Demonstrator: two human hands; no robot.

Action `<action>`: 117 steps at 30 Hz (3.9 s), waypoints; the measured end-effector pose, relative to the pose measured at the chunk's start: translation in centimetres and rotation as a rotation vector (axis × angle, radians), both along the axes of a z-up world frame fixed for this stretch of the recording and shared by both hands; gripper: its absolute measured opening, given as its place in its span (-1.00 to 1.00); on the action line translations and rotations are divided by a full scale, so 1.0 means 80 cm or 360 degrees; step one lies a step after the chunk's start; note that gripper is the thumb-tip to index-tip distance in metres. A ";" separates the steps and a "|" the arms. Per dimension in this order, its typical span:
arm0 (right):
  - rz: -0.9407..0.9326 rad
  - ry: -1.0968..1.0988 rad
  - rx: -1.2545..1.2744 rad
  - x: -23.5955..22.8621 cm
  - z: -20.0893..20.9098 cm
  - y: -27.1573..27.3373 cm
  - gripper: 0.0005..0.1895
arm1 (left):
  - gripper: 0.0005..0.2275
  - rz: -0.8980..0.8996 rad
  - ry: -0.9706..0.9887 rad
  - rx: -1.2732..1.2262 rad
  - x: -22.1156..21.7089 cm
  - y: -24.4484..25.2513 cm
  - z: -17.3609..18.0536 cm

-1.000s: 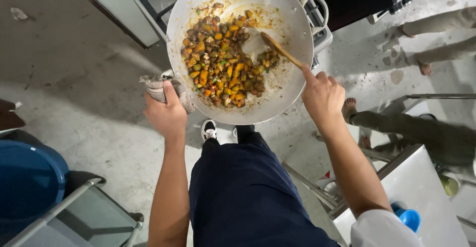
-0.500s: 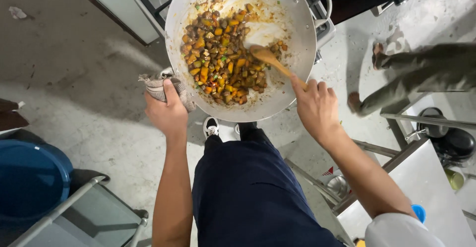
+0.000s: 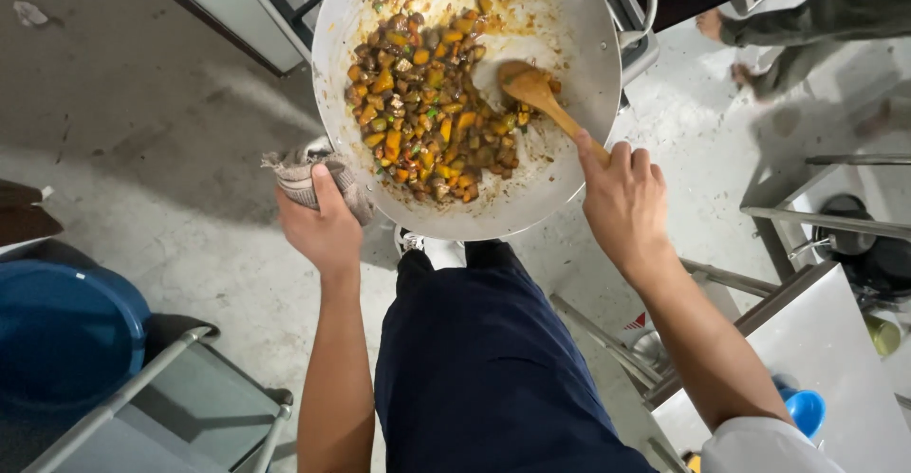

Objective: Chop vegetables on a cutting board and then stir-fry them in a pan on the stove.

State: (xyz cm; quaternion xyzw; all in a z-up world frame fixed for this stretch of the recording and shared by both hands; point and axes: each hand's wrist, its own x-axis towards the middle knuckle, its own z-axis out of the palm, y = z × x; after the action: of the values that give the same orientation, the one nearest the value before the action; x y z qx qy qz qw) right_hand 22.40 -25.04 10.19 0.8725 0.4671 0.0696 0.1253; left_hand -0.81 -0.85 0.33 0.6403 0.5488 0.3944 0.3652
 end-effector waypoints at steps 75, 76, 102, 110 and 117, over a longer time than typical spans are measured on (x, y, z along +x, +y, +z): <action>-0.0456 0.1229 -0.0058 -0.030 -0.051 0.064 -0.67 | -0.68 -0.0016 0.0174 0.0073 0.007 0.017 0.025; -0.0442 0.1226 -0.0053 -0.034 -0.055 0.070 -0.67 | -0.68 -0.0005 0.0171 0.0082 0.008 0.018 0.022; -0.0258 0.0563 0.1167 -0.071 -0.066 -0.064 -0.75 | -0.60 0.0017 0.0427 -0.0001 0.007 0.014 -0.005; -0.0349 0.0105 0.0356 0.083 -0.045 -0.032 -0.80 | -0.59 0.0015 0.0366 0.0023 0.009 0.019 0.003; 0.0048 0.0358 0.0057 0.226 -0.055 0.172 -0.56 | -0.59 -0.0078 0.0186 0.0100 0.012 0.037 0.006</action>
State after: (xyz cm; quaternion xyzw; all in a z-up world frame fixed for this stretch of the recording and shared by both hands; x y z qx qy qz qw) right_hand 40.45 -11.27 5.77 0.8697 0.4901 -0.0185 0.0553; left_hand 0.11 2.12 0.80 0.6867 0.5405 0.3643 0.3218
